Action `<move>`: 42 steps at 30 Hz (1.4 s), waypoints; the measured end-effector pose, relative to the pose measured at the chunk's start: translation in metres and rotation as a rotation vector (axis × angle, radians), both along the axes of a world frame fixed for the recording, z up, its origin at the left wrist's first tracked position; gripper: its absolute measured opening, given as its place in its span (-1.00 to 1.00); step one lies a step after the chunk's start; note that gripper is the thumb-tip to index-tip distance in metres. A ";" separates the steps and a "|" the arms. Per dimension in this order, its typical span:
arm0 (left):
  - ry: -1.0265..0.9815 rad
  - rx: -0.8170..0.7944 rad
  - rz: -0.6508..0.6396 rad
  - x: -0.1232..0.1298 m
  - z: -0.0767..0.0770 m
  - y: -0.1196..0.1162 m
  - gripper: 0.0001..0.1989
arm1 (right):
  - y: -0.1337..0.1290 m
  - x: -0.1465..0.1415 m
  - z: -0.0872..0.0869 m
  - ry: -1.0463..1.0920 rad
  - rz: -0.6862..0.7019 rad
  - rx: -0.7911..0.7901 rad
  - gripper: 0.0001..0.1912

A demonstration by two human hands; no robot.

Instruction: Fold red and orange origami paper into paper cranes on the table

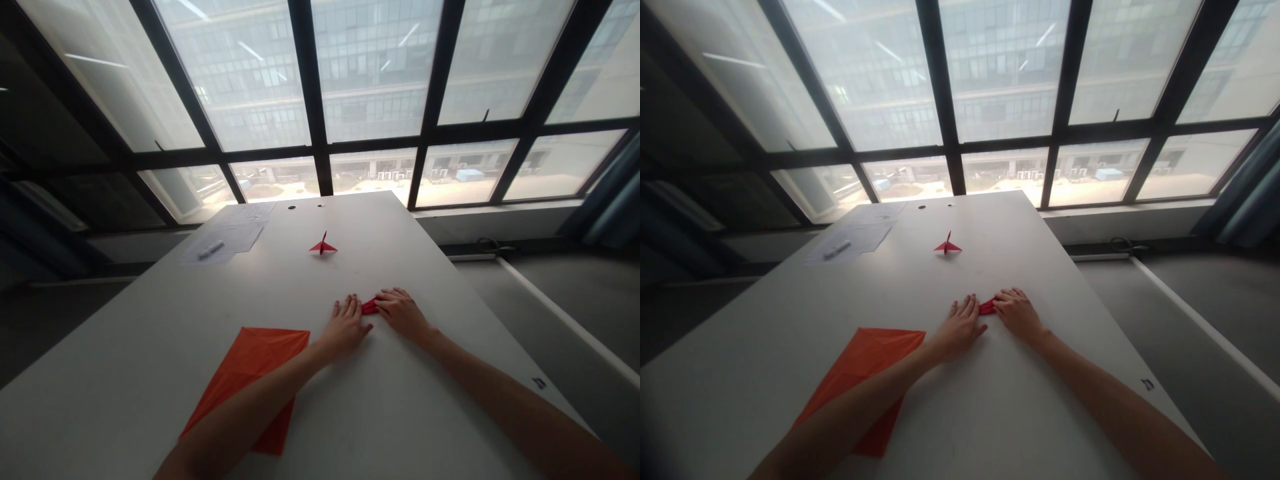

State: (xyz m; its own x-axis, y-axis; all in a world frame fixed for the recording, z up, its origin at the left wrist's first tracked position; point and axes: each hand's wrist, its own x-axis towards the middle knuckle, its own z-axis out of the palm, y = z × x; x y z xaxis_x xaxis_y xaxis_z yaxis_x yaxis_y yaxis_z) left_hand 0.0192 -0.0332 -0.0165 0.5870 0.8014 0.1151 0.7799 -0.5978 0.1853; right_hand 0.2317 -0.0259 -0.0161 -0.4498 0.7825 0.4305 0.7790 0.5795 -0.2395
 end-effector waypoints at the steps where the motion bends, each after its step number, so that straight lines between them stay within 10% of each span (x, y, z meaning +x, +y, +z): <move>1: -0.055 0.006 0.036 0.001 0.003 0.002 -0.46 | 0.001 0.001 -0.001 0.002 0.021 -0.002 -0.78; 10: -0.272 -0.136 0.152 -0.001 0.013 0.021 -0.74 | -0.001 0.000 0.003 0.004 0.144 0.028 -0.77; 20: -0.553 -0.253 0.220 0.007 0.008 0.013 -0.68 | 0.004 -0.004 -0.026 0.111 -0.354 -0.026 -0.39; 27: -1.126 -0.658 0.062 0.011 0.016 0.010 -0.41 | 0.005 -0.007 -0.016 0.437 -0.305 -0.106 -0.42; 33: -1.206 -0.730 -0.006 0.013 0.031 0.003 -0.39 | 0.002 -0.017 0.006 1.029 -0.011 -0.527 -0.60; 42: -1.368 -0.977 0.043 0.016 0.023 0.004 -0.60 | -0.007 -0.025 0.011 1.129 -0.033 -0.392 -0.65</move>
State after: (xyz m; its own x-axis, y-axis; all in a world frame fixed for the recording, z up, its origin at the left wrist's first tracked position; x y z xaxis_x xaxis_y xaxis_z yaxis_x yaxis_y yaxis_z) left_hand 0.0355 -0.0291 0.0067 0.4602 0.8873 -0.0292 -0.2457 0.1589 0.9562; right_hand 0.2067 -0.0330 -0.0052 0.0521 0.9528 0.2992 0.0282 0.2981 -0.9541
